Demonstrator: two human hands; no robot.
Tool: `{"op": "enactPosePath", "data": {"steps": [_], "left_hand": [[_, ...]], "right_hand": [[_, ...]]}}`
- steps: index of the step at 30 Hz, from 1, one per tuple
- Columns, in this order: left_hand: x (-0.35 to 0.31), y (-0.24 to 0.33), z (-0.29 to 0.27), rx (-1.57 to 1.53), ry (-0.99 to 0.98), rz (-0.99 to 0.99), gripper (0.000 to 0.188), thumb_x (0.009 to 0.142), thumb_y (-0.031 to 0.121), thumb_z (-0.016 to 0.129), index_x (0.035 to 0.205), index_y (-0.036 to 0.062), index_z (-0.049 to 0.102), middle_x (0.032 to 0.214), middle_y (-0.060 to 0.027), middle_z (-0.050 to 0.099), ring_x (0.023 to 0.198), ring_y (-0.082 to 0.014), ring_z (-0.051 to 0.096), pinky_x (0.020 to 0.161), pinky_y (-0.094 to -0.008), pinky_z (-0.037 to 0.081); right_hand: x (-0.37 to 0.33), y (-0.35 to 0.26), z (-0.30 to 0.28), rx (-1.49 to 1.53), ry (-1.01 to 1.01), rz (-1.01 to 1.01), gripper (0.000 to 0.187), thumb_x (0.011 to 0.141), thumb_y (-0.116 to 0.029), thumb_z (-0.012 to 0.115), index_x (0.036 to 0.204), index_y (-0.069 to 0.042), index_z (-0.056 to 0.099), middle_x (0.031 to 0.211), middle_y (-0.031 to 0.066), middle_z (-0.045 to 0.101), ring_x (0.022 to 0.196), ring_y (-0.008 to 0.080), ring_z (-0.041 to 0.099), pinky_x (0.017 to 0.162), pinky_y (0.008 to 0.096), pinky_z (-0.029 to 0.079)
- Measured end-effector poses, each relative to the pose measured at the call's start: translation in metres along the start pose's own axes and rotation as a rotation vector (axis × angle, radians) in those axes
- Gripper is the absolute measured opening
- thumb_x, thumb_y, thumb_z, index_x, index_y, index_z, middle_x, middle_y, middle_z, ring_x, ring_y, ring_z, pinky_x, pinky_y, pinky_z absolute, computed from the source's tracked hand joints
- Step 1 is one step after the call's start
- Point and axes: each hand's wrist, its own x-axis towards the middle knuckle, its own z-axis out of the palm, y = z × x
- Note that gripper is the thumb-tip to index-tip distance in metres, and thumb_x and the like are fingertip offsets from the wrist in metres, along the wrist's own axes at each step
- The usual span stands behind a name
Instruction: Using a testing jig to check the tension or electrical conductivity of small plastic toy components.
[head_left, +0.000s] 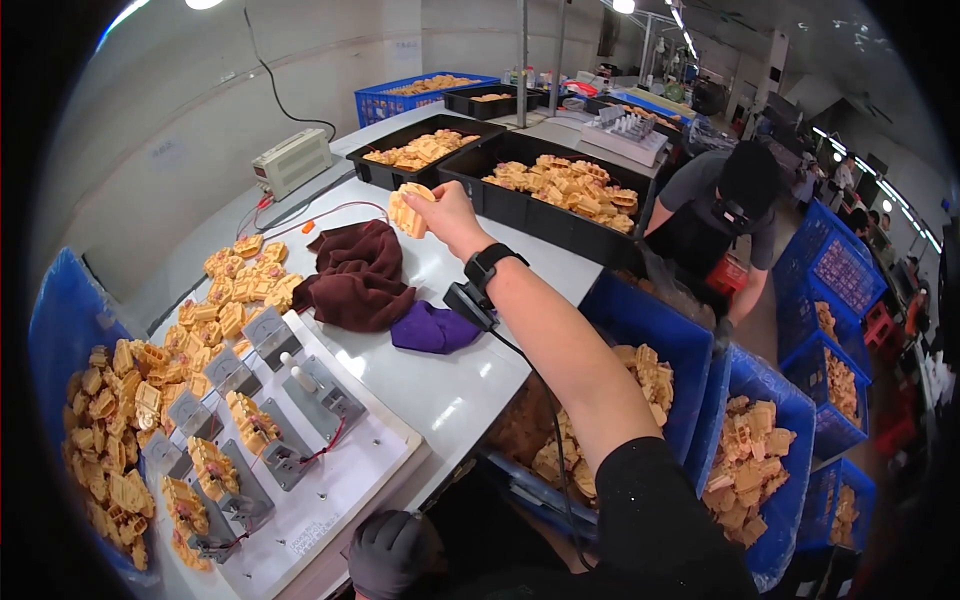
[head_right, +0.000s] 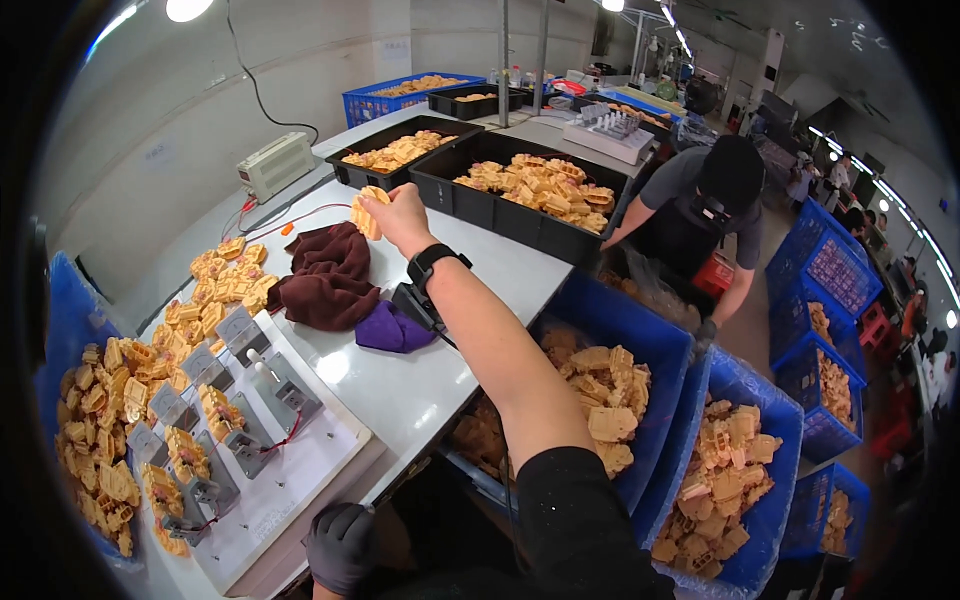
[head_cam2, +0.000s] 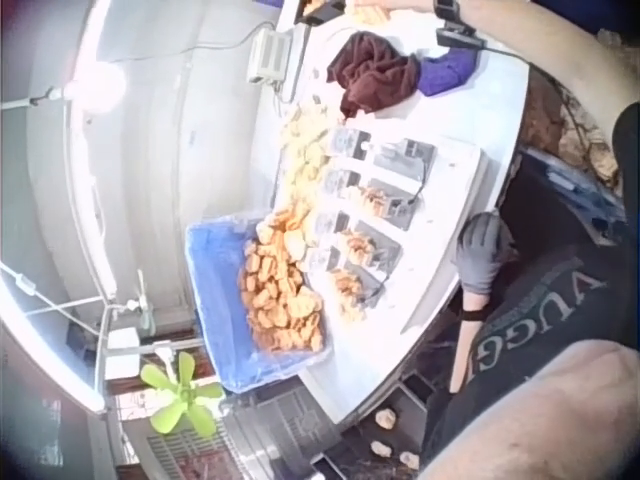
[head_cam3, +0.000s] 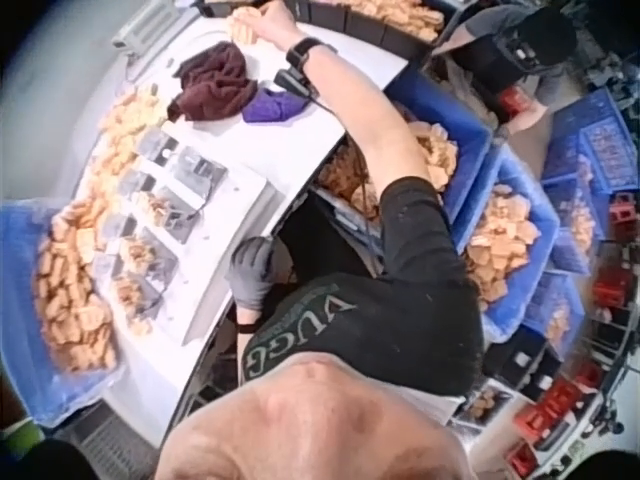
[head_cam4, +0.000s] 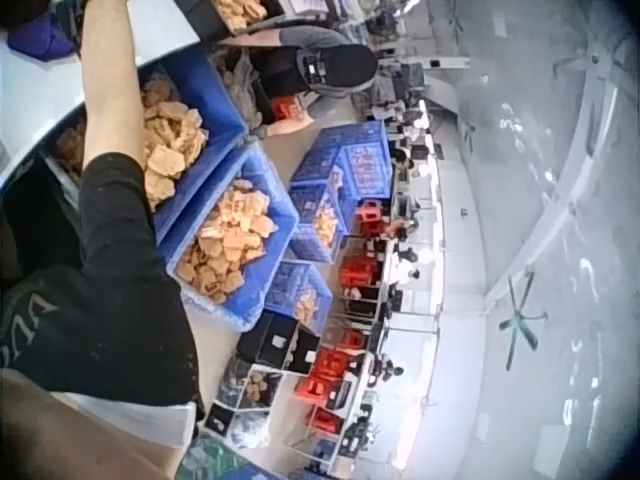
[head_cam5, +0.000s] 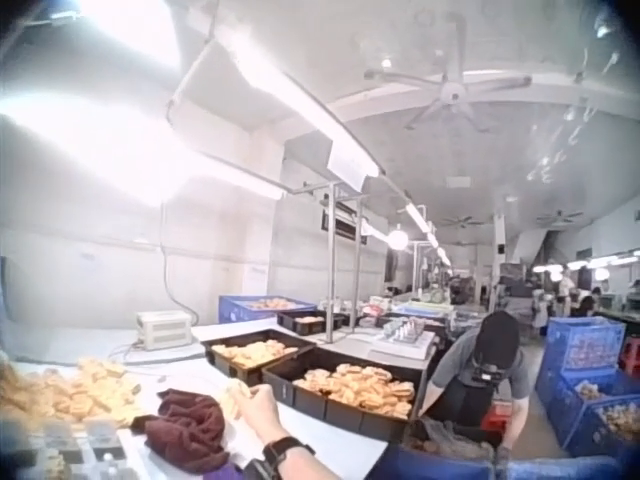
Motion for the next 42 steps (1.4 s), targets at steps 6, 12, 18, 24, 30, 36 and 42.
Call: {"op": "enactPosePath", "data": {"steps": [6,12,18,24,30,36,42], "left_hand": [[-0.001,-0.007,0.000,0.079,0.029,-0.049,0.031,0.071,0.010,0.067,0.102,0.0120,0.067,0.098,-0.0044,0.066,0.093,-0.0268,0.063,0.081,-0.0397,0.051],[0.000,-0.002,-0.009,0.007,-0.038,-0.095,0.033,0.072,0.014,0.067,0.105,0.0133,0.067,0.100,-0.0030,0.067,0.094,-0.0256,0.064,0.082,-0.0387,0.051],[0.000,-0.003,-0.002,0.041,-0.058,-0.043,0.040,0.071,0.025,0.070,0.110,0.0164,0.067,0.104,-0.0017,0.066,0.096,-0.0241,0.064,0.084,-0.0382,0.051],[-0.001,-0.005,-0.004,0.014,-0.063,-0.103,0.041,0.071,0.025,0.070,0.111,0.0154,0.066,0.104,-0.0021,0.067,0.097,-0.0246,0.064,0.085,-0.0380,0.051],[0.002,-0.004,-0.006,0.038,-0.032,-0.036,0.032,0.076,0.019,0.072,0.107,0.0148,0.067,0.100,0.0002,0.067,0.091,-0.0196,0.065,0.075,-0.0332,0.054],[-0.004,-0.006,-0.006,0.031,0.013,-0.070,0.034,0.076,0.018,0.072,0.109,0.0131,0.067,0.098,-0.0006,0.067,0.092,-0.0201,0.065,0.078,-0.0344,0.054],[-0.027,-0.005,-0.026,-0.448,0.085,-0.201,0.026,0.086,0.020,0.067,0.110,0.0103,0.067,0.096,-0.0078,0.068,0.091,-0.0255,0.065,0.078,-0.0380,0.054]], "right_hand": [[-0.040,-0.028,-0.005,0.115,-0.251,0.062,0.054,0.083,-0.043,0.074,0.104,0.002,0.055,0.093,0.0101,0.061,0.076,0.0143,0.061,0.066,0.0278,0.052],[-0.097,-0.061,-0.054,-0.235,-0.873,0.319,0.043,0.085,-0.042,0.073,0.097,-0.002,0.060,0.083,0.0026,0.059,0.068,0.0089,0.057,0.060,0.0237,0.049],[0.034,-0.024,-0.062,0.212,-0.393,0.137,0.062,0.084,-0.051,0.071,0.117,-0.001,0.058,0.101,0.0074,0.062,0.084,0.0129,0.061,0.071,0.0274,0.052],[0.023,-0.086,-0.039,0.198,-0.146,0.167,0.066,0.088,-0.060,0.062,0.129,-0.010,0.048,0.124,0.0073,0.049,0.100,0.0165,0.056,0.079,0.0332,0.047],[-0.077,-0.050,-0.028,0.198,-0.462,0.194,0.038,0.095,-0.041,0.060,0.117,-0.011,0.055,0.107,0.0023,0.062,0.092,0.0106,0.058,0.079,0.0265,0.046],[-0.179,-0.034,-0.023,0.280,-0.690,0.315,0.023,0.098,-0.026,0.058,0.110,-0.007,0.060,0.100,0.0001,0.065,0.085,0.0058,0.059,0.077,0.0205,0.047],[-0.245,-0.034,-0.018,0.200,-0.704,0.204,0.014,0.100,-0.017,0.053,0.101,-0.004,0.060,0.087,0.0016,0.061,0.078,0.0082,0.055,0.073,0.0232,0.047]]}}
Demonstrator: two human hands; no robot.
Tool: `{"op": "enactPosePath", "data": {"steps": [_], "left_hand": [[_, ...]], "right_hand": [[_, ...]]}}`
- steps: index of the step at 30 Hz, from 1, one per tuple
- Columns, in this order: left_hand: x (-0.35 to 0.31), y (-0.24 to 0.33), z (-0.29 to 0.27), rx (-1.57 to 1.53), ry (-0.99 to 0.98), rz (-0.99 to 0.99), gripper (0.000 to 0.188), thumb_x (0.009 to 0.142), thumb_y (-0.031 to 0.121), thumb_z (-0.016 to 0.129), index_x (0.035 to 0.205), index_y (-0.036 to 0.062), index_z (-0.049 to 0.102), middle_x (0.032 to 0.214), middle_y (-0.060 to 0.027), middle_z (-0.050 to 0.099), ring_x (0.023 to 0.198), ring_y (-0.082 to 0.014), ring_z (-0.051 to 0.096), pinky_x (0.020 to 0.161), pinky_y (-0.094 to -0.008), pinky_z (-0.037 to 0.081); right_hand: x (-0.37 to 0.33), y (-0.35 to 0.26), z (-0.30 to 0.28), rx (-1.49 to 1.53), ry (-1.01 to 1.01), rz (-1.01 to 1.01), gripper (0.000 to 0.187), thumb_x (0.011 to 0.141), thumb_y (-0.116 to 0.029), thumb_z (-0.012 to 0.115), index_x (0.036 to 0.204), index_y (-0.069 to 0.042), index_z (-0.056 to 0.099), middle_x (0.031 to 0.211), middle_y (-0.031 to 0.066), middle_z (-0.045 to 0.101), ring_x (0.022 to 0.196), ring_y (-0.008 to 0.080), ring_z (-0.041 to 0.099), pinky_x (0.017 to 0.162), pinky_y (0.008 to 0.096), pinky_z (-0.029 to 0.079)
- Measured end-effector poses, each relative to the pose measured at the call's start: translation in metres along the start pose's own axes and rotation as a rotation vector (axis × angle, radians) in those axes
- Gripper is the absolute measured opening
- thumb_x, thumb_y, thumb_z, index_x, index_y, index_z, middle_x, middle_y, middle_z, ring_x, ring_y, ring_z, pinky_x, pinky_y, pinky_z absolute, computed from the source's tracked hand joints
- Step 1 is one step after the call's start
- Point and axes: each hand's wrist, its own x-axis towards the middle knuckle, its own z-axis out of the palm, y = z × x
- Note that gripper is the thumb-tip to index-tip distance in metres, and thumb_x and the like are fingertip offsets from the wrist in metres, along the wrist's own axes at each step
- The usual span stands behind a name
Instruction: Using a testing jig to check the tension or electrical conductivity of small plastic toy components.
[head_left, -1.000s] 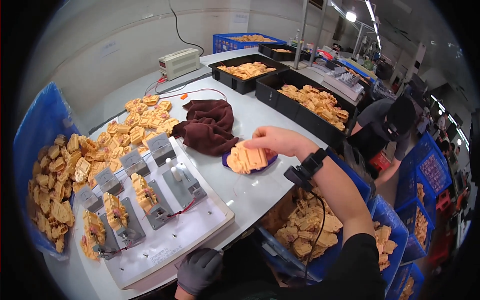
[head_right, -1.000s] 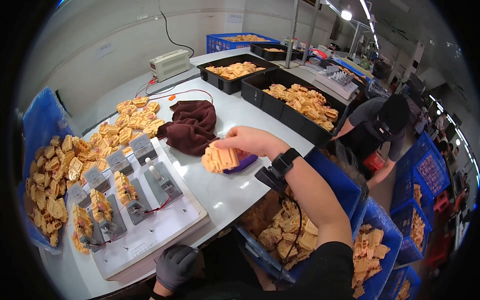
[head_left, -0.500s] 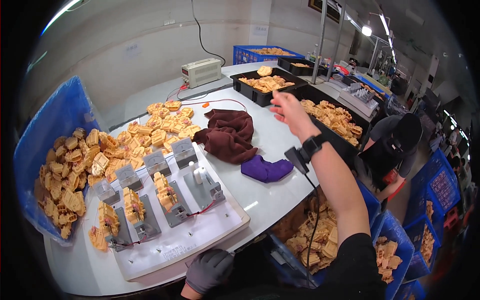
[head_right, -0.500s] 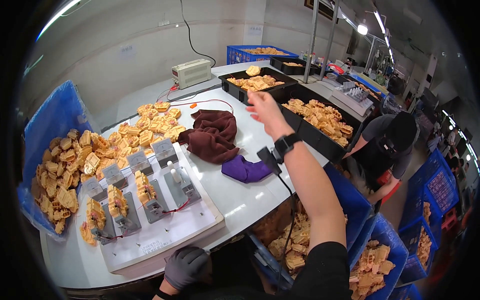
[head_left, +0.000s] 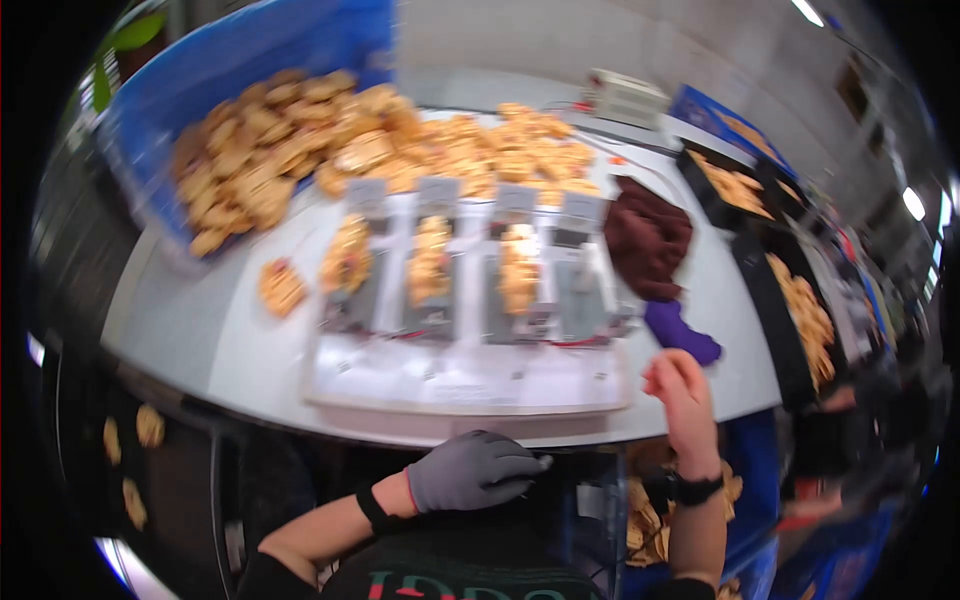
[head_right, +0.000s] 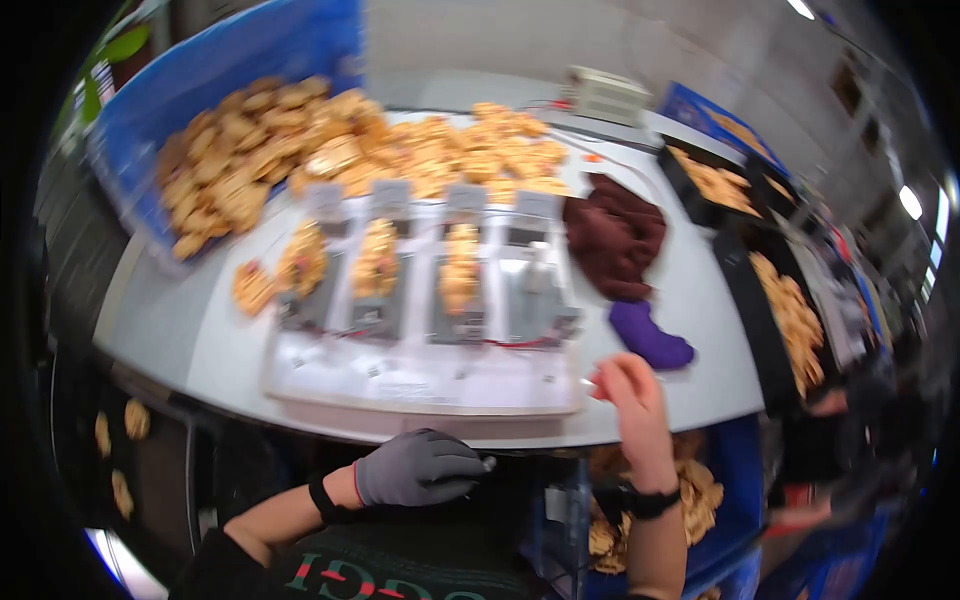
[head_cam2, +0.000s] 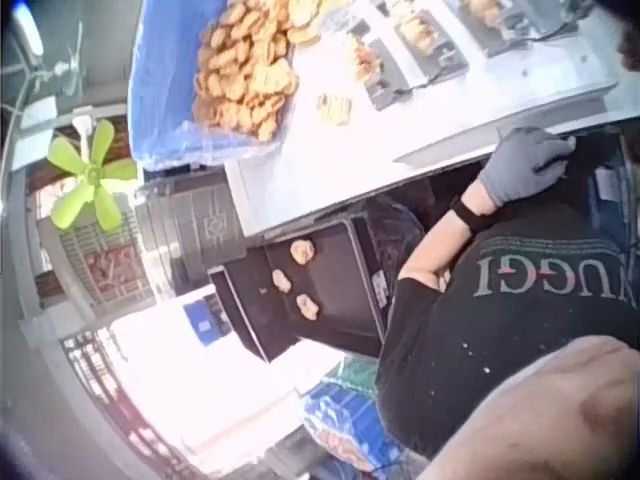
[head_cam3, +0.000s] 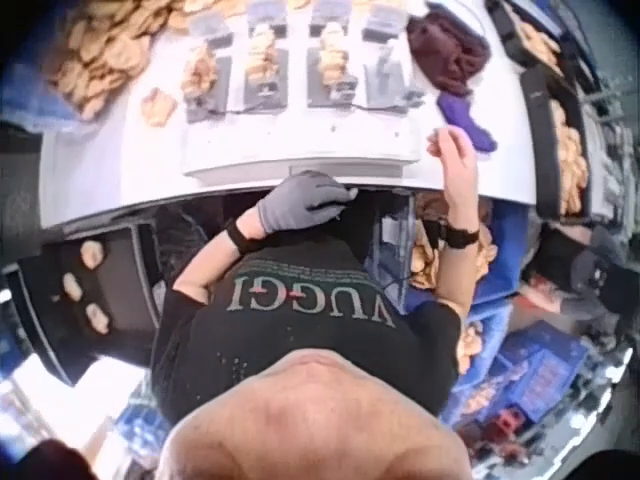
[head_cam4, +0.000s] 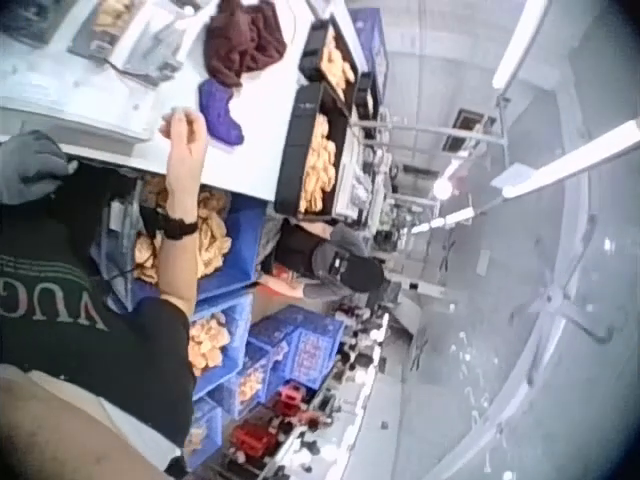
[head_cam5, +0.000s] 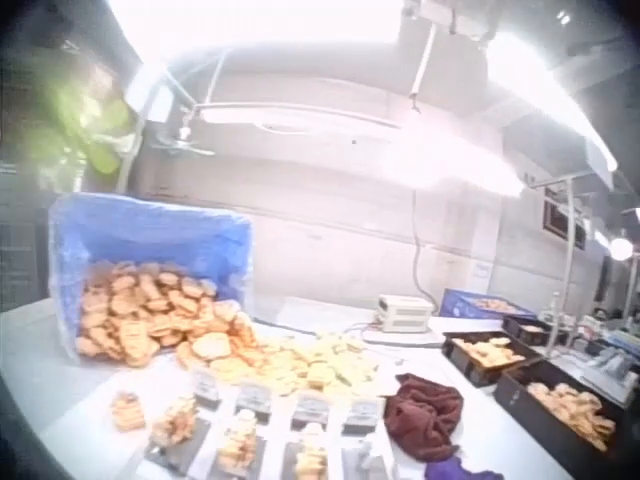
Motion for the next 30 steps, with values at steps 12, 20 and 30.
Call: {"op": "enactPosePath", "data": {"steps": [12,20,30], "left_hand": [[-0.103,-0.049,-0.272,0.634,0.606,-0.847,0.058,0.088,0.029,0.069,0.136,0.0019,0.049,0.130,-0.0162,0.057,0.117,-0.0231,0.055,0.100,-0.0352,0.044],[-0.095,-0.129,-0.309,0.416,0.164,-1.130,0.095,0.070,0.047,0.080,0.145,0.0075,0.039,0.138,-0.0184,0.051,0.124,-0.0299,0.052,0.103,-0.0391,0.044],[-0.096,-0.024,-0.294,-0.739,0.847,-0.813,0.050,0.086,0.027,0.074,0.125,0.0083,0.050,0.116,-0.0036,0.061,0.103,-0.0119,0.063,0.089,-0.0256,0.054]], "right_hand": [[-0.018,0.110,0.009,-0.232,0.501,-0.153,0.023,0.105,-0.025,0.045,0.101,-0.003,0.054,0.087,-0.0005,0.049,0.077,0.0060,0.043,0.070,0.0206,0.039],[-0.014,0.131,-0.003,-0.237,0.449,-0.162,0.023,0.105,-0.024,0.045,0.100,-0.003,0.053,0.089,-0.0016,0.050,0.077,0.0059,0.041,0.068,0.0196,0.038],[-0.014,0.117,0.004,-0.254,0.530,-0.278,0.024,0.105,-0.025,0.046,0.102,-0.003,0.055,0.090,-0.0007,0.051,0.079,0.0065,0.044,0.072,0.0209,0.040]]}}
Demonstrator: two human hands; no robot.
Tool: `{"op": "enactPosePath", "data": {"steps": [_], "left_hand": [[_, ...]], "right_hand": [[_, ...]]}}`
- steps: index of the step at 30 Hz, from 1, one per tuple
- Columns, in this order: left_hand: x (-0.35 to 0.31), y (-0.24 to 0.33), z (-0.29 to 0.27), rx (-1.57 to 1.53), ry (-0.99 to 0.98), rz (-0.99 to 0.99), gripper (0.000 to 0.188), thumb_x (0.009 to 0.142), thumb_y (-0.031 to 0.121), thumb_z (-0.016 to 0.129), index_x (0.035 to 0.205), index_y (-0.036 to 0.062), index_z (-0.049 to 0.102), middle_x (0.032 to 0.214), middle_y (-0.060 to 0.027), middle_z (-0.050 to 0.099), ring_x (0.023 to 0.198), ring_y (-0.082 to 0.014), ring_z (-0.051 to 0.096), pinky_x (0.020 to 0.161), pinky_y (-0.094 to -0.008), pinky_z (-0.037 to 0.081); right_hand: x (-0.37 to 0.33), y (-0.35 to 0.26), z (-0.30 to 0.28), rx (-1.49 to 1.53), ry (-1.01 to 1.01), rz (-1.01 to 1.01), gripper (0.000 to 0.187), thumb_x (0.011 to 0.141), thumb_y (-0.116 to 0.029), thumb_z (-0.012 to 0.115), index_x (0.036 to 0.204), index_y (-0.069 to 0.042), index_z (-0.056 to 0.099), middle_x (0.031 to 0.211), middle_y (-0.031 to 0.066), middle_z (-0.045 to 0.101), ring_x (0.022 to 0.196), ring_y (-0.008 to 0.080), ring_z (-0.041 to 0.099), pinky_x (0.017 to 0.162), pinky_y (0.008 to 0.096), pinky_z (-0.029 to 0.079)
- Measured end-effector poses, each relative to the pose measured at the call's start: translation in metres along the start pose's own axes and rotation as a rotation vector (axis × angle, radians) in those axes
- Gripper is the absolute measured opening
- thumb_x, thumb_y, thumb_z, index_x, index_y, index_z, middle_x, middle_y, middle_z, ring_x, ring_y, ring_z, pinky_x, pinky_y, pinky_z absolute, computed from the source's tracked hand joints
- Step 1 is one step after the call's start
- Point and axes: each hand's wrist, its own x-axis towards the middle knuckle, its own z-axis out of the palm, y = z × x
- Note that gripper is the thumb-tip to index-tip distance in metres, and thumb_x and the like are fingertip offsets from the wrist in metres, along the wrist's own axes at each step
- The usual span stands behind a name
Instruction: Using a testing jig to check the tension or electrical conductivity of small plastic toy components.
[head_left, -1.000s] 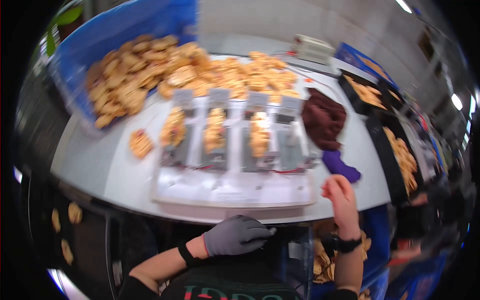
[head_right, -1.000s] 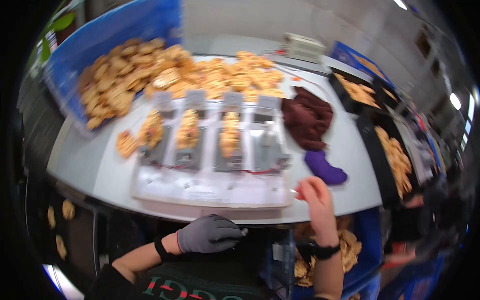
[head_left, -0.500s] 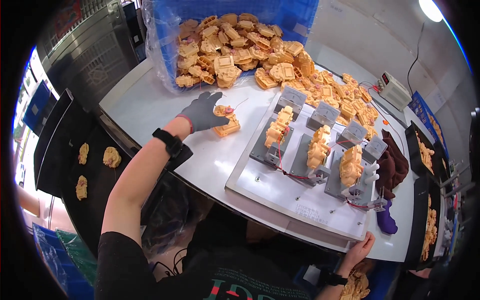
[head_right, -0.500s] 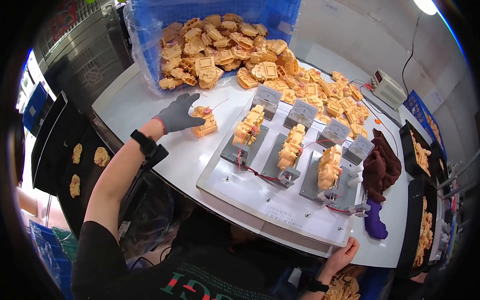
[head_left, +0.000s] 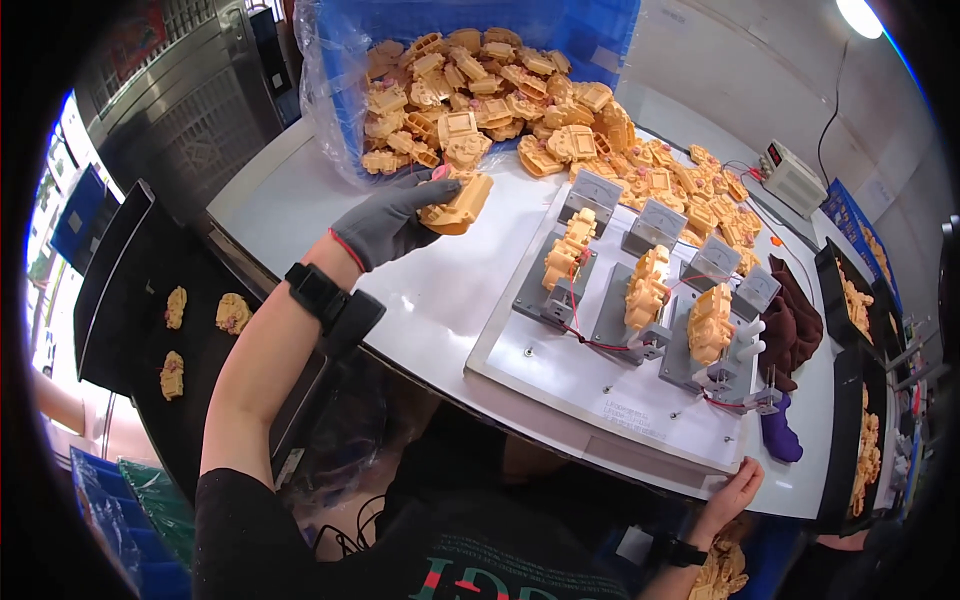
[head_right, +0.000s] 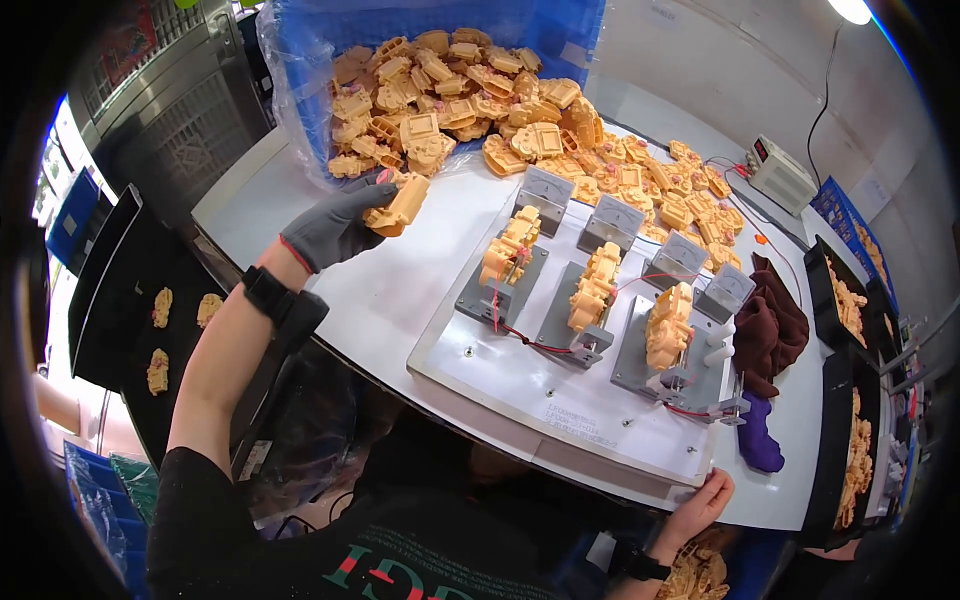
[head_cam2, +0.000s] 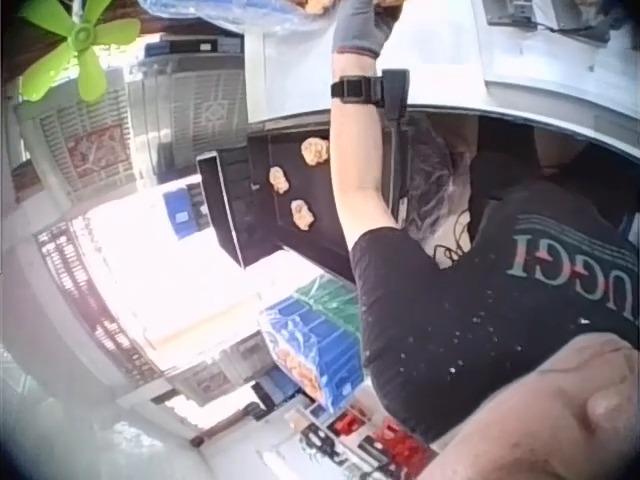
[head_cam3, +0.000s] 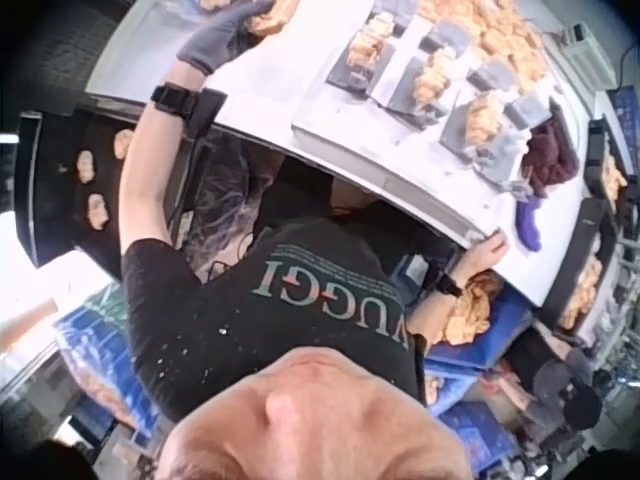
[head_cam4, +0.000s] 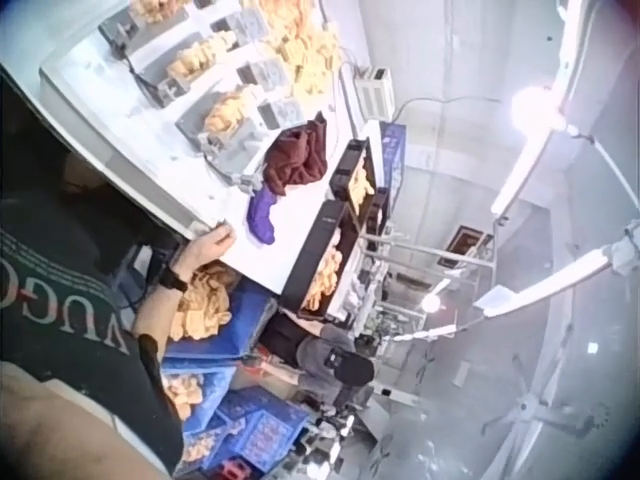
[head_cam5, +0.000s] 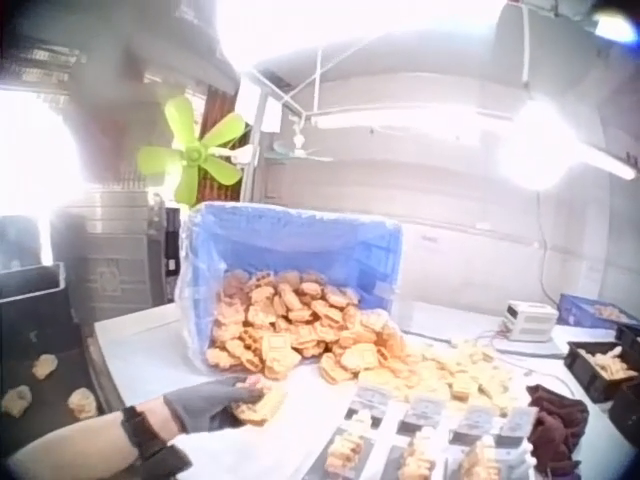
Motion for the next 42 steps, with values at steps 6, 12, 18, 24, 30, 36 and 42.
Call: {"op": "enactPosePath", "data": {"steps": [6,12,18,24,30,36,42], "left_hand": [[-0.077,0.013,0.129,0.222,-0.283,0.296,0.078,0.083,0.022,0.078,0.143,-0.0024,0.035,0.125,-0.0119,0.056,0.111,-0.0137,0.057,0.094,-0.0276,0.049],[-0.102,-0.024,0.225,0.410,-0.565,-0.028,0.072,0.088,0.027,0.071,0.145,0.0025,0.034,0.132,-0.0099,0.051,0.120,-0.0152,0.051,0.101,-0.0325,0.044],[-0.079,-0.071,0.255,-0.188,-0.748,-0.385,0.046,0.102,0.037,0.047,0.138,0.0085,0.043,0.124,-0.0047,0.054,0.096,-0.0132,0.061,0.082,-0.0294,0.052],[-0.075,-0.098,0.273,-0.399,-0.747,-0.486,0.039,0.101,0.036,0.049,0.130,0.0105,0.050,0.121,-0.0040,0.058,0.101,-0.0141,0.060,0.085,-0.0294,0.050],[-0.071,-0.091,0.275,-0.466,-0.699,-0.553,0.036,0.099,0.035,0.053,0.124,0.0087,0.054,0.122,-0.0040,0.058,0.106,-0.0142,0.059,0.085,-0.0286,0.050],[-0.062,-0.092,0.274,-0.512,-0.610,-0.546,0.033,0.098,0.035,0.057,0.118,0.0094,0.053,0.109,-0.0040,0.057,0.097,-0.0161,0.056,0.081,-0.0276,0.050],[-0.054,-0.098,0.268,-0.573,-0.573,-0.560,0.038,0.096,0.033,0.059,0.124,0.0077,0.057,0.117,-0.0026,0.061,0.104,-0.0155,0.058,0.082,-0.0280,0.050]], "right_hand": [[-0.034,-0.133,0.025,0.061,-0.108,-0.429,0.034,0.094,-0.029,0.065,0.114,-0.005,0.053,0.120,0.0115,0.049,0.095,0.0206,0.055,0.089,0.0320,0.044],[-0.041,-0.205,0.061,0.192,-0.508,-0.829,0.058,0.069,-0.018,0.087,0.117,-0.010,0.056,0.133,0.0224,0.045,0.114,0.0359,0.056,0.089,0.0406,0.050],[-0.041,-0.156,0.029,0.569,-0.451,-0.286,0.052,0.086,-0.015,0.075,0.124,-0.007,0.041,0.134,0.0175,0.044,0.118,0.0240,0.052,0.095,0.0327,0.049],[-0.048,-0.151,0.027,0.727,-0.497,-0.132,0.048,0.087,-0.005,0.071,0.125,-0.008,0.041,0.134,0.0149,0.044,0.120,0.0216,0.051,0.101,0.0317,0.043],[-0.036,-0.145,0.030,0.677,-0.548,-0.164,0.055,0.087,-0.015,0.074,0.131,-0.005,0.043,0.133,0.0131,0.047,0.121,0.0209,0.050,0.103,0.0337,0.040],[-0.010,-0.126,0.029,0.447,-0.379,-0.198,0.055,0.091,-0.033,0.068,0.131,-0.003,0.046,0.128,0.0089,0.051,0.111,0.0167,0.051,0.093,0.0302,0.040],[0.003,-0.128,0.030,0.477,-0.288,-0.076,0.033,0.104,-0.027,0.045,0.126,-0.003,0.048,0.122,0.0071,0.056,0.106,0.0138,0.054,0.092,0.0277,0.041]]}}
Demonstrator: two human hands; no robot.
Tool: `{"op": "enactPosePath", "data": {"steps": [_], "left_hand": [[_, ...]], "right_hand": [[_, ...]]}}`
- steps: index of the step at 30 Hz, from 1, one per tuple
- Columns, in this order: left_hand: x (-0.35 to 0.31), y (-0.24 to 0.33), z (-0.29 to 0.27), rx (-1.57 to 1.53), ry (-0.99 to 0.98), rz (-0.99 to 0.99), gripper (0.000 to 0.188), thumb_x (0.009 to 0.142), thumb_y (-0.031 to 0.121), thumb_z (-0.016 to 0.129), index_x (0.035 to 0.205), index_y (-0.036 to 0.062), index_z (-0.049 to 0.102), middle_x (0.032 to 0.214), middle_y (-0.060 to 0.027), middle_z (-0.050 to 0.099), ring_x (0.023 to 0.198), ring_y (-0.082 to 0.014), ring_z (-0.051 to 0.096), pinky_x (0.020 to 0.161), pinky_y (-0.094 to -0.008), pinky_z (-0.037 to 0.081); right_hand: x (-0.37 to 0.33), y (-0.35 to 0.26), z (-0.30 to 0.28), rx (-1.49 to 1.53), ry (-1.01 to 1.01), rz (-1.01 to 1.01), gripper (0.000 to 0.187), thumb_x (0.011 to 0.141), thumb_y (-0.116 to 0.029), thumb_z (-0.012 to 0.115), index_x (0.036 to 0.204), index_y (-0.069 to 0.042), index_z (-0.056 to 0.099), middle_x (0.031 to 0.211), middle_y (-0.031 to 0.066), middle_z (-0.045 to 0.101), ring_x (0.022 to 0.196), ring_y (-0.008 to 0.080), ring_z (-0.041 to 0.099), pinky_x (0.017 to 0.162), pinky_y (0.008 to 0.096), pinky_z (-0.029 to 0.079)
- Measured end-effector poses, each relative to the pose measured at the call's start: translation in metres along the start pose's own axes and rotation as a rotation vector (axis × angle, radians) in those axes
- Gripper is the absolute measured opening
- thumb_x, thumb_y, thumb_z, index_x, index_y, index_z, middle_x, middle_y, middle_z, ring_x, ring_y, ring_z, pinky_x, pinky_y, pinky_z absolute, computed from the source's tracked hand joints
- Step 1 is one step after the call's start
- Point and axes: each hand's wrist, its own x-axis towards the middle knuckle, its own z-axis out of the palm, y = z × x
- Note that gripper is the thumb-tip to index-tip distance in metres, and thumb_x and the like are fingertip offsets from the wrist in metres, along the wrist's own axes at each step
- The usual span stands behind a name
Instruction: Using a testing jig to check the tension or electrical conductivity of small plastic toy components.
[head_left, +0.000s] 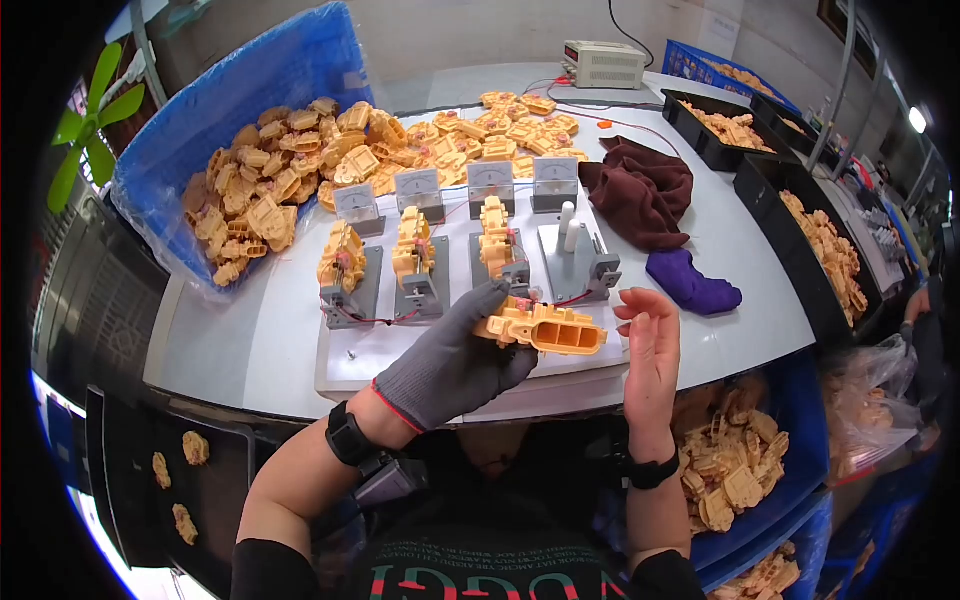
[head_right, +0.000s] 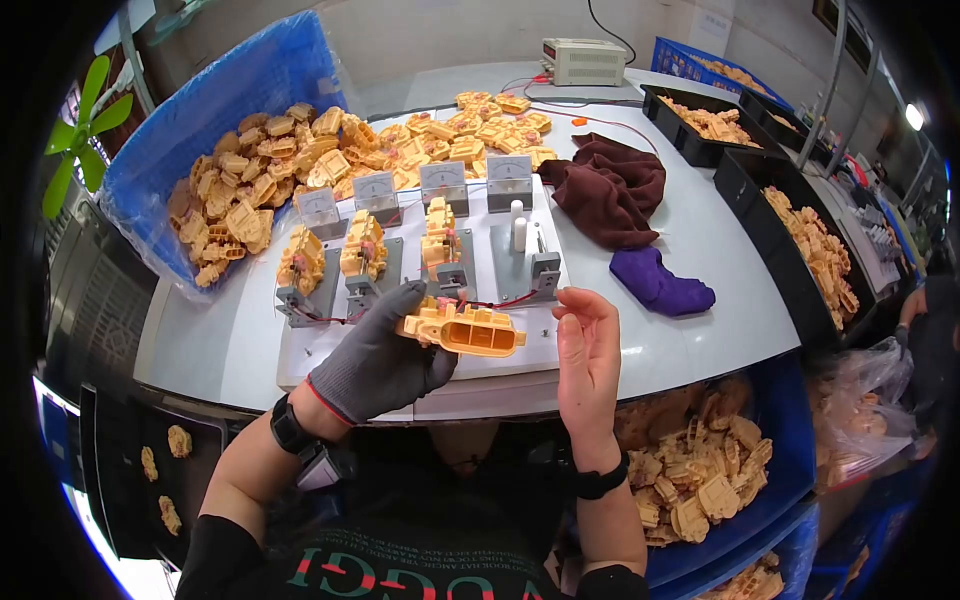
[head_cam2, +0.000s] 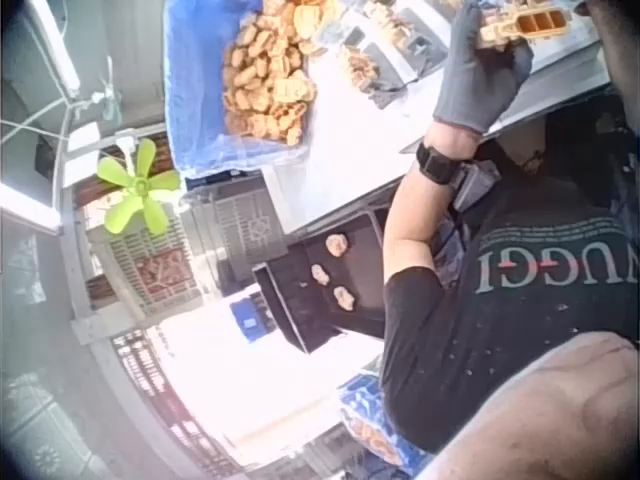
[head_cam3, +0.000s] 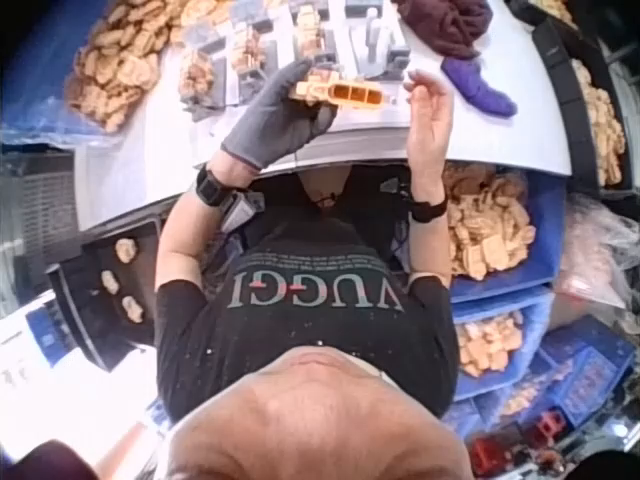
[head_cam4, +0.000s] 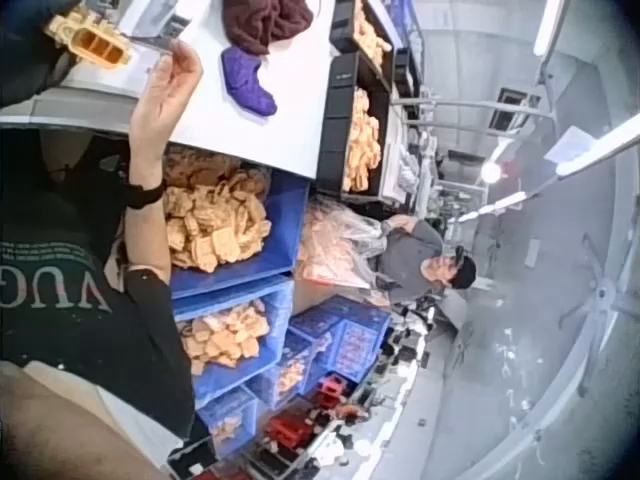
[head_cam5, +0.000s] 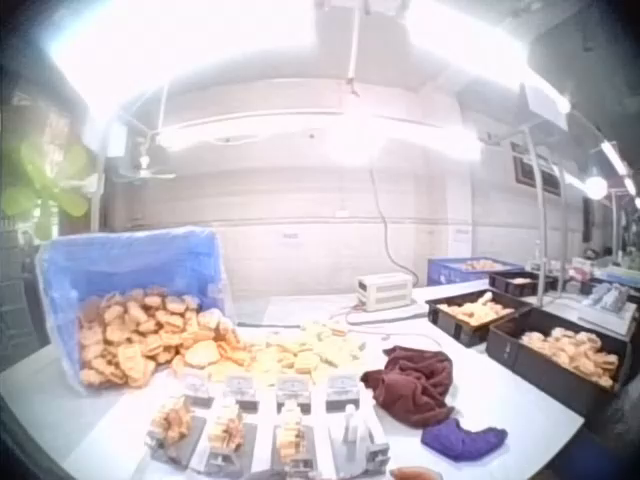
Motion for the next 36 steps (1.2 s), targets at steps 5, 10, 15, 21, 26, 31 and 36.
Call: {"op": "enactPosePath", "data": {"steps": [5,10,15,21,26,31,36], "left_hand": [[0.005,0.001,-0.005,-0.054,-0.027,-0.015,0.033,0.095,0.031,0.061,0.119,0.0090,0.057,0.117,-0.0035,0.062,0.104,-0.0172,0.060,0.084,-0.0300,0.052],[0.004,0.001,-0.006,-0.060,-0.018,-0.028,0.032,0.095,0.031,0.062,0.118,0.0098,0.057,0.115,-0.0040,0.063,0.103,-0.0176,0.061,0.084,-0.0307,0.053],[-0.005,0.003,-0.010,-0.042,0.008,-0.052,0.035,0.095,0.033,0.062,0.120,0.0086,0.056,0.115,-0.0034,0.063,0.103,-0.0167,0.061,0.083,-0.0300,0.052],[-0.039,0.063,0.044,0.212,-0.062,0.341,0.042,0.095,0.039,0.058,0.121,0.0059,0.057,0.114,-0.0056,0.061,0.104,-0.0152,0.059,0.080,-0.0276,0.050],[-0.032,0.139,0.032,0.730,-0.198,0.660,0.033,0.096,0.021,0.059,0.123,0.0026,0.055,0.118,-0.0113,0.059,0.109,-0.0187,0.059,0.096,-0.0319,0.051],[0.026,0.156,0.055,1.614,-0.094,0.684,0.054,0.094,0.026,0.063,0.137,0.0000,0.043,0.128,-0.0126,0.054,0.117,-0.0188,0.056,0.097,-0.0280,0.051],[0.095,0.126,0.085,1.538,0.161,0.330,0.076,0.086,0.035,0.071,0.140,-0.0058,0.036,0.123,-0.0171,0.055,0.107,-0.0190,0.063,0.089,-0.0270,0.056]], "right_hand": [[-0.003,0.003,0.006,0.103,-0.007,0.066,0.026,0.102,-0.016,0.048,0.123,-0.001,0.049,0.119,0.0071,0.055,0.105,0.0139,0.052,0.095,0.0285,0.041],[-0.006,0.003,0.009,0.071,-0.025,0.070,0.025,0.103,-0.016,0.048,0.122,-0.001,0.049,0.119,0.0068,0.056,0.104,0.0136,0.053,0.095,0.0276,0.041],[-0.009,0.004,0.016,0.099,-0.060,0.029,0.024,0.102,-0.015,0.048,0.122,-0.001,0.050,0.117,0.0067,0.056,0.103,0.0137,0.054,0.094,0.0270,0.041],[0.004,0.007,0.018,0.090,-0.076,0.100,0.027,0.099,-0.013,0.056,0.122,-0.001,0.053,0.113,0.0051,0.056,0.103,0.0125,0.054,0.091,0.0260,0.043],[0.027,0.010,0.023,-0.263,0.178,-0.188,0.029,0.094,-0.015,0.063,0.118,-0.002,0.054,0.108,0.0054,0.052,0.096,0.0154,0.051,0.081,0.0281,0.044],[0.039,0.031,0.012,-0.163,0.053,-0.006,0.022,0.094,-0.021,0.065,0.109,-0.005,0.059,0.100,0.0030,0.051,0.085,0.0110,0.050,0.076,0.0248,0.044],[0.032,0.048,0.012,-0.049,0.079,-0.069,0.021,0.094,-0.022,0.066,0.103,-0.004,0.058,0.091,-0.0002,0.052,0.077,0.0090,0.047,0.074,0.0232,0.043]]}}
